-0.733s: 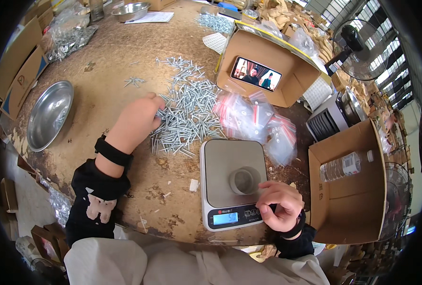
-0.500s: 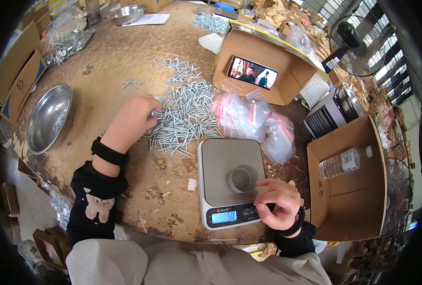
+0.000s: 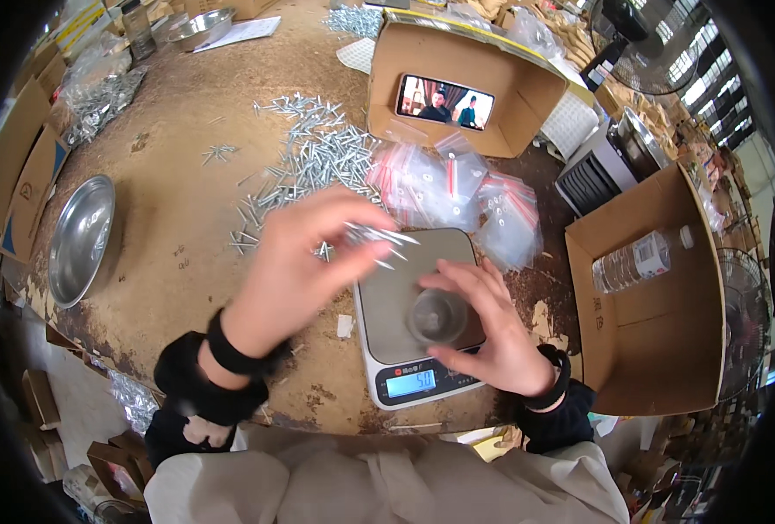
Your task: The person scoops nails from a large pile on a table and places them onto a digital scale. After weighing, the person transfers the nails into small plastic bags, seals them, and places the filled bags into a cardboard box. The process is repeated multiple times throughout the video.
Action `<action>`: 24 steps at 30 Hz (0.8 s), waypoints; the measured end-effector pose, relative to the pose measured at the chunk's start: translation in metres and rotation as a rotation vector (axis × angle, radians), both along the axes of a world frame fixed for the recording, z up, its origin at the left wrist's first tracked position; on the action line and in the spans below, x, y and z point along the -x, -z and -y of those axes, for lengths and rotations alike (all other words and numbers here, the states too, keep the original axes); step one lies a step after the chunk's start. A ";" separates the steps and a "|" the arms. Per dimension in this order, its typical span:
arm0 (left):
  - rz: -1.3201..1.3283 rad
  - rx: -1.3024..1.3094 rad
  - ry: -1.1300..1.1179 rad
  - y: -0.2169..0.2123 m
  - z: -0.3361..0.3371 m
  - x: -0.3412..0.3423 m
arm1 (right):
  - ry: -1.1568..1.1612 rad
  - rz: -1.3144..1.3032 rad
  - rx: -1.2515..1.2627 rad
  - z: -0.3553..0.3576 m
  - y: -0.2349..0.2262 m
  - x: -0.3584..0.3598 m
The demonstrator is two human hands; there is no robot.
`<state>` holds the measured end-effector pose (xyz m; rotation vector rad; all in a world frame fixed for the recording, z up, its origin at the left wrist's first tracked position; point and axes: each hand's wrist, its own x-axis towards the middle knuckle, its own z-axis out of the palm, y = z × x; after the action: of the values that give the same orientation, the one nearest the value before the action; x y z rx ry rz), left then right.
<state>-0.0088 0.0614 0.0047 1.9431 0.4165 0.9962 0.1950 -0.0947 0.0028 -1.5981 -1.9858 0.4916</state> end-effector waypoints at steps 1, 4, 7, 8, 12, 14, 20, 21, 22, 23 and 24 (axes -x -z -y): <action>0.007 -0.047 0.045 0.002 0.012 -0.009 | -0.004 0.042 -0.012 0.000 -0.001 -0.001; -0.023 -0.202 0.128 0.006 0.039 -0.032 | 0.029 0.027 -0.091 0.003 0.010 0.000; -0.104 -0.334 0.140 0.011 0.048 -0.038 | 0.095 -0.013 -0.082 0.005 0.008 0.000; -0.103 -0.369 0.145 0.014 0.048 -0.039 | 0.104 -0.034 -0.062 0.005 0.006 0.000; -0.064 -0.392 0.181 0.019 0.047 -0.038 | 0.050 0.048 -0.089 0.003 0.008 -0.001; -0.055 -0.317 0.180 0.017 0.046 -0.036 | 0.052 0.025 -0.071 0.003 0.008 -0.002; 0.019 -0.104 0.143 0.011 0.033 -0.024 | 0.114 -0.162 -0.089 0.001 -0.001 -0.042; 0.035 -0.064 0.167 0.009 0.031 -0.023 | 0.176 -0.212 -0.101 0.001 -0.002 -0.057; 0.061 -0.044 0.171 0.009 0.030 -0.023 | 0.252 -0.295 -0.131 -0.004 0.003 -0.073; 0.089 -0.028 0.169 0.008 0.030 -0.021 | 0.358 -0.153 -0.130 -0.008 0.010 -0.092; 0.123 -0.012 0.179 0.006 0.029 -0.021 | 0.472 -0.004 -0.128 -0.008 0.019 -0.108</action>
<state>0.0126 0.0325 -0.0018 1.8814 0.1639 0.9966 0.3029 -0.0864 -0.0159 -1.8963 -1.5265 0.1779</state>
